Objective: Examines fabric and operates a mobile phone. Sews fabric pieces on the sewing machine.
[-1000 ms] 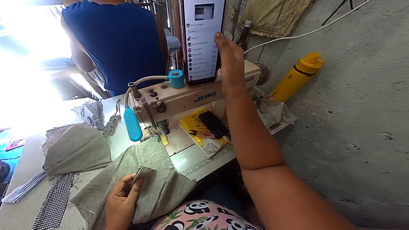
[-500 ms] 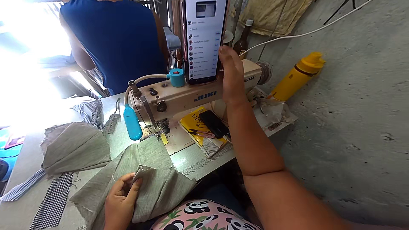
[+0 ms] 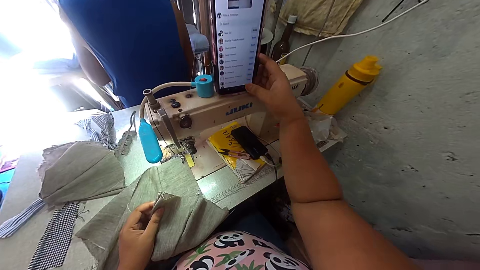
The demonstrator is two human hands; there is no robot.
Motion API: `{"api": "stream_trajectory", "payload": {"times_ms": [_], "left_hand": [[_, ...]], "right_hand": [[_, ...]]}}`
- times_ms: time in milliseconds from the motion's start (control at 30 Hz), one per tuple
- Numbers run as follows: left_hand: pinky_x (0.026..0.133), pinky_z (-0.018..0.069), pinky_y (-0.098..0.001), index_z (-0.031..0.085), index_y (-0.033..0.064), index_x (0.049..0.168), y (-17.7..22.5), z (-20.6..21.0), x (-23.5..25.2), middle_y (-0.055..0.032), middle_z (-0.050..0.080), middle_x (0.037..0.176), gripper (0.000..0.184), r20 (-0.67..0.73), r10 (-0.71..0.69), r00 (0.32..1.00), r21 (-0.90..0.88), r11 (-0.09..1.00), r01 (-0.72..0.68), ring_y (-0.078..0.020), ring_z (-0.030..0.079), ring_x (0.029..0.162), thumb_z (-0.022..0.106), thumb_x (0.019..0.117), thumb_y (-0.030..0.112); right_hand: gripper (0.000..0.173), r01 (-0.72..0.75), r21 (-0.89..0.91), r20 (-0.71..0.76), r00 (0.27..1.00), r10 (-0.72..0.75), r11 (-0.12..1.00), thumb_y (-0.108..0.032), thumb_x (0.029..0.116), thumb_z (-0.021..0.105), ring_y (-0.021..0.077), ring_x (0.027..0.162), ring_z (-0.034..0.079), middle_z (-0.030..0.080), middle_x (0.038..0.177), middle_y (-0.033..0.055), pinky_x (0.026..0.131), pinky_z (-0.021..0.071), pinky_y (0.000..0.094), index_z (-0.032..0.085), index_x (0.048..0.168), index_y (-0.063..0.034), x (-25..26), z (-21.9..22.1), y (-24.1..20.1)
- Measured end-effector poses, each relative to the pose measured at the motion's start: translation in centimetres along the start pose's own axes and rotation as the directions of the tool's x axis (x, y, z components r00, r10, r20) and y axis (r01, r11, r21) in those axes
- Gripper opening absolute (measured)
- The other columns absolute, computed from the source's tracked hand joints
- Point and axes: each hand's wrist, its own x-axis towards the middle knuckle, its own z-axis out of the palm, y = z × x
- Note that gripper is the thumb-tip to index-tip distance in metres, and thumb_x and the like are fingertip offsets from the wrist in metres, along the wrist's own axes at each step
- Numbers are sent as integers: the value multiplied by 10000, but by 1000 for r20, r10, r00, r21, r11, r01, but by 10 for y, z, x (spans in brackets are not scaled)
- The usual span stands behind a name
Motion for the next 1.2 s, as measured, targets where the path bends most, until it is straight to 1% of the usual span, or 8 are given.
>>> {"api": "stream_trajectory", "payload": {"times_ms": [200,300,400,533,667,833,967,1200], "left_hand": [[733,549,-108,665,76,1090,1,0,0,133,693,913,208,-2,5,1000,-13,1000,-5,76,639,779,716,904,156],[728,549,-110,662,72,1091,1,0,0,130,690,906,211,-5,-4,1000,-6,1000,4,72,638,773,714,908,162],[719,550,-113,664,62,1083,0,0,0,120,691,904,213,-10,0,1000,-5,1000,0,69,637,772,716,903,163],[738,548,-111,657,52,1092,1,0,-1,121,688,921,217,0,0,1000,13,1000,0,79,635,794,706,910,159],[741,546,-111,661,61,1097,1,0,0,122,688,923,216,-1,6,1000,7,1000,-6,76,634,793,709,911,162],[731,546,-109,659,53,1092,1,0,-1,126,683,909,220,-8,0,1000,12,1000,0,79,632,781,711,903,153],[734,546,-108,661,69,1091,0,0,-1,130,684,916,217,-6,-3,1000,15,1000,3,78,632,789,717,907,171],[737,551,-113,660,72,1097,0,-1,0,126,688,926,212,2,3,1000,6,1000,-3,72,638,793,713,909,156]], "right_hand": [[757,31,-17,-14,999,-32,999,-52,867,743,127,1014,677,641,1173,130,903,583,267,343,1496,82,0,2,5],[747,38,-1,-3,999,-38,999,-52,888,716,125,1036,671,634,1190,130,925,575,268,324,1511,80,-1,1,6],[688,33,11,13,999,-33,999,-54,916,663,108,1041,663,629,1197,118,934,565,264,329,1503,76,-1,0,3],[676,28,2,4,1000,-28,1000,-43,923,640,119,1057,660,625,1222,134,947,557,269,326,1509,77,-1,1,4],[681,39,2,-7,999,-39,999,-48,923,650,123,1054,655,621,1213,134,941,557,270,328,1510,80,-1,2,6],[731,61,-10,2,998,-61,998,-57,892,685,136,1030,660,626,1191,143,924,563,278,322,1510,88,-1,1,10],[759,63,-7,8,998,-63,998,-74,885,705,137,1036,662,625,1199,143,925,569,282,312,1514,88,-1,1,11],[773,86,-22,6,996,-86,996,-87,882,719,121,1043,661,626,1197,137,934,563,263,309,1510,100,-2,2,10]]}}
